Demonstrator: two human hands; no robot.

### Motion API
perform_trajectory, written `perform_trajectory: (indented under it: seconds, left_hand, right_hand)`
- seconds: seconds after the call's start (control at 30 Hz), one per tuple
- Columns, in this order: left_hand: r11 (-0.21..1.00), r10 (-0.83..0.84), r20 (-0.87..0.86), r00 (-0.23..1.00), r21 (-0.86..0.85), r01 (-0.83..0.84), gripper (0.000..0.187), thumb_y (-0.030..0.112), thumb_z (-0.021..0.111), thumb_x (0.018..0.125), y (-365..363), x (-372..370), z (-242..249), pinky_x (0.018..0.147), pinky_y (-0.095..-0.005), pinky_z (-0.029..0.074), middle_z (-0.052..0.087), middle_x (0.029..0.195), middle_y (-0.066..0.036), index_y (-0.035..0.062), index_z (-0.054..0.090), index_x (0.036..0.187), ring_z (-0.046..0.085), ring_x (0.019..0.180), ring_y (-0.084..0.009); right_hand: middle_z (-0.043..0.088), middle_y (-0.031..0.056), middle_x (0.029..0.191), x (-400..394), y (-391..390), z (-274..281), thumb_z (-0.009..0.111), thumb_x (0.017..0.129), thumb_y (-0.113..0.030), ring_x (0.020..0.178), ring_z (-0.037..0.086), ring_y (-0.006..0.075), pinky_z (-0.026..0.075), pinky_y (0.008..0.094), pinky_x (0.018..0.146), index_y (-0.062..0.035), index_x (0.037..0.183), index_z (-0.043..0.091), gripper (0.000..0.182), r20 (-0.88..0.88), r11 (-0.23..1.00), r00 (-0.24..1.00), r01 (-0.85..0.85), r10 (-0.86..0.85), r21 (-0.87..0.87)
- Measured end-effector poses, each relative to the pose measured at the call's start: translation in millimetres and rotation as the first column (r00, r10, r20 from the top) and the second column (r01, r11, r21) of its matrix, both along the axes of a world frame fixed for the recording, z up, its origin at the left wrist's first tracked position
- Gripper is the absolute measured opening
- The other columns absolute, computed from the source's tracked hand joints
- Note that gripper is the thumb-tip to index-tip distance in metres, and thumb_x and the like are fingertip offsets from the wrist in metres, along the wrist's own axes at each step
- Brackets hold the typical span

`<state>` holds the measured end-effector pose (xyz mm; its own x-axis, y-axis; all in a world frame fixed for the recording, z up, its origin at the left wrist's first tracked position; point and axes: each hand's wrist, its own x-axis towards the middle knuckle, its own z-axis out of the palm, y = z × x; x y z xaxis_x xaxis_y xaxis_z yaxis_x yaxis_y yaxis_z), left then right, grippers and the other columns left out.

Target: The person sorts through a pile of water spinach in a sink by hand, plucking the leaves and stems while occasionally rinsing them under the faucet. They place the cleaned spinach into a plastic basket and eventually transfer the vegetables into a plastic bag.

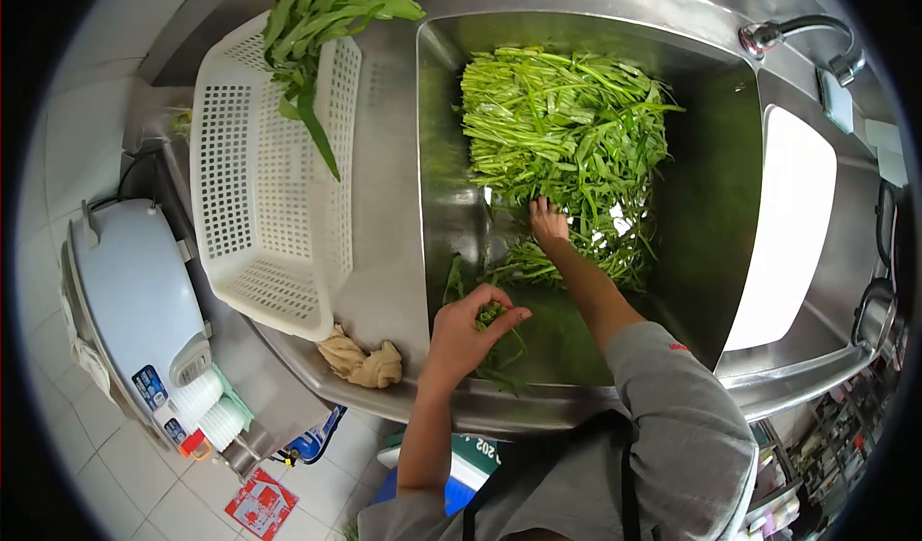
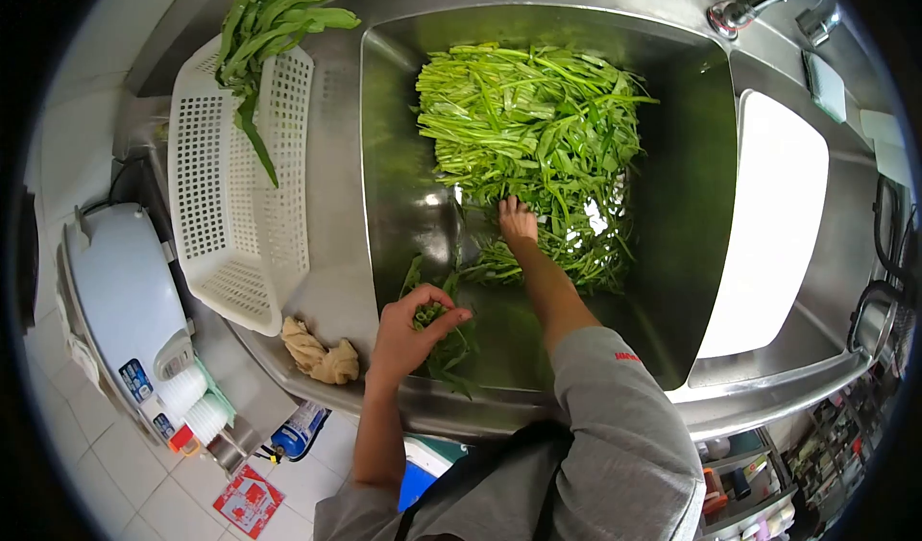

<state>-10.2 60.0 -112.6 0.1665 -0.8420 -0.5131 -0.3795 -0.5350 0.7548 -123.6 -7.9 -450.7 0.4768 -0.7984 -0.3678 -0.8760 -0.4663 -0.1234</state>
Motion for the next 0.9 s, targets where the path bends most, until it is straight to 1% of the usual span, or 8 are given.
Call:
perform_trajectory:
  seconds: [0.13, 0.17, 0.37, 0.47, 0.5, 0.6, 0.8, 0.9]
  left_hand:
    - [0.999, -0.042, 0.049, 0.998, -0.020, 0.043, 0.029, 0.030, 0.069, 0.073, 1.8, 2.1, -2.2, 0.055, -0.0274, 0.040, 0.055, 0.064, -0.007, 0.0050, 0.057, 0.078, 0.051, 0.055, -0.0190]
    - [0.999, -0.039, 0.054, 0.998, -0.022, 0.040, 0.029, 0.031, 0.069, 0.073, 2.8, 2.0, -1.7, 0.055, -0.0276, 0.040, 0.055, 0.064, -0.008, 0.0049, 0.057, 0.078, 0.051, 0.055, -0.0194]
    - [0.998, 0.050, -0.064, 0.997, -0.040, -0.052, 0.029, 0.030, 0.069, 0.073, 2.0, 4.9, -0.3, 0.055, -0.0294, 0.041, 0.057, 0.065, -0.009, 0.0042, 0.057, 0.077, 0.053, 0.056, -0.0208]
    - [0.979, 0.018, -0.059, 0.998, -0.200, -0.030, 0.021, 0.017, 0.068, 0.077, 6.3, 6.8, -13.3, 0.049, -0.0210, 0.038, 0.052, 0.060, -0.001, 0.0013, 0.054, 0.075, 0.046, 0.052, -0.0046]
    - [0.985, 0.023, -0.073, 0.997, -0.168, -0.035, 0.022, 0.018, 0.067, 0.077, 8.3, 7.3, -21.0, 0.045, -0.0217, 0.037, 0.050, 0.057, 0.000, 0.0022, 0.053, 0.075, 0.045, 0.049, -0.0042]
    - [0.997, 0.044, -0.129, 0.991, -0.058, -0.052, 0.022, 0.019, 0.067, 0.077, 5.6, 2.9, -8.0, 0.043, -0.0219, 0.036, 0.049, 0.055, 0.000, 0.0027, 0.053, 0.074, 0.044, 0.047, -0.0044]
    - [0.998, 0.031, -0.145, 0.989, -0.048, -0.038, 0.026, 0.023, 0.069, 0.076, 7.0, 1.7, -15.3, 0.043, -0.0220, 0.036, 0.051, 0.058, 0.000, 0.0032, 0.053, 0.075, 0.045, 0.046, -0.0048]
    - [0.990, 0.007, -0.132, 0.991, -0.138, -0.026, 0.026, 0.024, 0.069, 0.076, -6.5, -1.4, -4.6, 0.042, -0.0219, 0.037, 0.053, 0.061, 0.000, 0.0035, 0.054, 0.075, 0.045, 0.046, -0.0047]
  right_hand:
    - [0.053, 0.0093, 0.103, -3.1, -10.2, 4.1, 0.050, 0.080, -0.015, 0.086, 0.059, 0.0235, 0.047, 0.0357, 0.064, -0.0096, 0.112, 0.045, 0.033, -0.123, 0.971, 0.991, -0.023, 0.054, 0.239]
    - [0.055, 0.0091, 0.104, -2.5, -13.9, 6.0, 0.052, 0.079, -0.013, 0.086, 0.060, 0.0231, 0.047, 0.0355, 0.068, -0.0102, 0.113, 0.046, 0.035, -0.175, 0.939, 0.967, -0.123, 0.187, 0.322]
    - [0.061, 0.0154, 0.086, -11.7, -42.5, 72.0, 0.060, 0.073, -0.017, 0.081, 0.061, 0.0305, 0.047, 0.0407, 0.067, -0.0097, 0.096, 0.053, 0.025, 0.081, 0.968, 0.996, -0.042, 0.022, 0.246]
    - [0.061, 0.0159, 0.083, -17.8, -74.3, 150.0, 0.064, 0.070, -0.018, 0.082, 0.060, 0.0334, 0.047, 0.0410, 0.067, -0.0086, 0.096, 0.052, 0.030, 0.202, 0.954, 0.974, 0.034, -0.098, 0.298]
    - [0.060, 0.0164, 0.079, -27.9, -84.1, 153.6, 0.065, 0.071, -0.020, 0.080, 0.059, 0.0351, 0.047, 0.0423, 0.065, -0.0061, 0.094, 0.052, 0.030, 0.389, 0.984, 0.919, -0.010, -0.061, 0.180]
    - [0.052, 0.0101, 0.062, -39.8, -132.5, 186.5, 0.068, 0.072, -0.026, 0.056, 0.048, 0.0238, 0.042, 0.0369, 0.056, -0.0023, 0.077, 0.048, 0.032, 0.526, 0.948, 0.846, -0.089, -0.090, 0.306]
    - [0.043, -0.0047, 0.058, -54.9, -187.6, 280.3, 0.066, 0.078, -0.025, 0.056, 0.041, 0.0055, 0.038, 0.0255, 0.052, -0.0082, 0.072, 0.048, 0.025, 0.653, 0.805, 0.602, -0.026, -0.460, 0.592]
    - [0.048, -0.0044, 0.062, -60.1, -197.4, 337.0, 0.066, 0.078, -0.024, 0.058, 0.042, 0.0060, 0.040, 0.0246, 0.055, -0.0085, 0.074, 0.051, 0.022, 0.688, 0.778, 0.518, -0.069, -0.507, 0.625]
